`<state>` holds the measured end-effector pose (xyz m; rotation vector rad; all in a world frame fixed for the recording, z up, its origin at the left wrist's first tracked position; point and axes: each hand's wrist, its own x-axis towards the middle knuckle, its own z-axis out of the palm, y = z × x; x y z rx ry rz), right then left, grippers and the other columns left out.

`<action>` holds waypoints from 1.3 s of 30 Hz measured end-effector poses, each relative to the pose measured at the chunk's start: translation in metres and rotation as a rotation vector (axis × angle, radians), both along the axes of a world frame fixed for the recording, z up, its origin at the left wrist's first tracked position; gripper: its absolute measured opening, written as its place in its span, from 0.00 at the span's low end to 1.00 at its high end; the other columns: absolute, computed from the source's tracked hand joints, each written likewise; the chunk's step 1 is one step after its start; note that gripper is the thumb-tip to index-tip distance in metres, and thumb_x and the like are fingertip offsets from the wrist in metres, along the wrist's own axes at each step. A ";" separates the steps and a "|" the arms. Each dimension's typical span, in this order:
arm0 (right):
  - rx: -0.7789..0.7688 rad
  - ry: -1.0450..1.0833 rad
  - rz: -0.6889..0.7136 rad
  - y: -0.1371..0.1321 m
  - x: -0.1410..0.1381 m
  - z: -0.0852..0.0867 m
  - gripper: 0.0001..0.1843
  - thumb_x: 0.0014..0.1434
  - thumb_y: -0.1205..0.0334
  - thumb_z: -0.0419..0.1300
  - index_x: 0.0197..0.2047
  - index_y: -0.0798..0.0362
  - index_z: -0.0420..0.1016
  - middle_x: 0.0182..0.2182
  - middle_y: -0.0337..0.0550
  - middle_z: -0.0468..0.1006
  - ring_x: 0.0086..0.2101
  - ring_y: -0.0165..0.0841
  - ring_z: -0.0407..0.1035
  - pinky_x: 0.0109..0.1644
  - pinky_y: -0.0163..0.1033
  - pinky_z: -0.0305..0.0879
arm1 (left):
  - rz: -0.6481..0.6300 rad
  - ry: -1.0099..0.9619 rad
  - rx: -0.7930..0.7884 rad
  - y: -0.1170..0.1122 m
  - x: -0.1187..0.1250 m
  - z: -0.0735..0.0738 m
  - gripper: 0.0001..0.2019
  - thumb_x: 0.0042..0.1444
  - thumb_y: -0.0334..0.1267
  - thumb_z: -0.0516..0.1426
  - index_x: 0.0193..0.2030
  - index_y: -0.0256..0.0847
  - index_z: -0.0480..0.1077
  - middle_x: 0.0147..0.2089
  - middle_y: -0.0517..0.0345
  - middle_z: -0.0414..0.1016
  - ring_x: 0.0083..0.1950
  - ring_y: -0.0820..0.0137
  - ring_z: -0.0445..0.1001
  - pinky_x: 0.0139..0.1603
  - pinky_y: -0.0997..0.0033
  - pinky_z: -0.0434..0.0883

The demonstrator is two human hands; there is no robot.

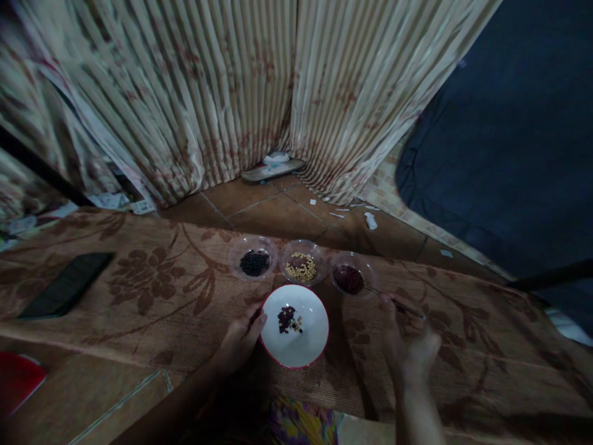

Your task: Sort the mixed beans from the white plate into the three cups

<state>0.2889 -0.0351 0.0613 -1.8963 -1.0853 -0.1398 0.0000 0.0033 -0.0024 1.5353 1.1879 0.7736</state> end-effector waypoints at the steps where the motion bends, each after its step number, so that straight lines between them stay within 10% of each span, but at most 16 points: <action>1: 0.001 -0.005 -0.017 0.003 0.005 -0.001 0.19 0.54 0.49 0.59 0.35 0.59 0.78 0.33 0.53 0.80 0.36 0.42 0.74 0.44 0.46 0.67 | -0.002 -0.004 -0.006 0.000 0.000 0.000 0.17 0.62 0.42 0.48 0.54 0.40 0.66 0.43 0.55 0.78 0.40 0.67 0.75 0.42 0.71 0.69; 8: 0.077 0.193 0.051 -0.011 -0.024 -0.012 0.18 0.51 0.49 0.62 0.34 0.57 0.78 0.33 0.50 0.80 0.36 0.41 0.74 0.44 0.47 0.69 | 0.004 0.029 -0.005 -0.001 -0.001 0.001 0.17 0.62 0.43 0.49 0.54 0.41 0.66 0.45 0.55 0.78 0.42 0.66 0.75 0.44 0.71 0.69; 17: -0.310 0.320 0.537 -0.039 -0.092 -0.024 0.14 0.56 0.51 0.58 0.33 0.52 0.77 0.35 0.47 0.79 0.36 0.37 0.74 0.37 0.38 0.72 | 0.015 0.041 0.013 -0.002 -0.001 -0.003 0.17 0.62 0.43 0.49 0.54 0.41 0.66 0.42 0.55 0.78 0.40 0.67 0.75 0.43 0.71 0.69; 39: -0.331 0.264 0.519 -0.043 -0.088 -0.032 0.14 0.57 0.50 0.57 0.35 0.50 0.77 0.38 0.46 0.79 0.38 0.38 0.74 0.42 0.42 0.70 | -0.009 0.030 0.006 -0.002 -0.001 -0.003 0.18 0.62 0.43 0.49 0.56 0.40 0.65 0.43 0.54 0.78 0.40 0.67 0.75 0.41 0.72 0.69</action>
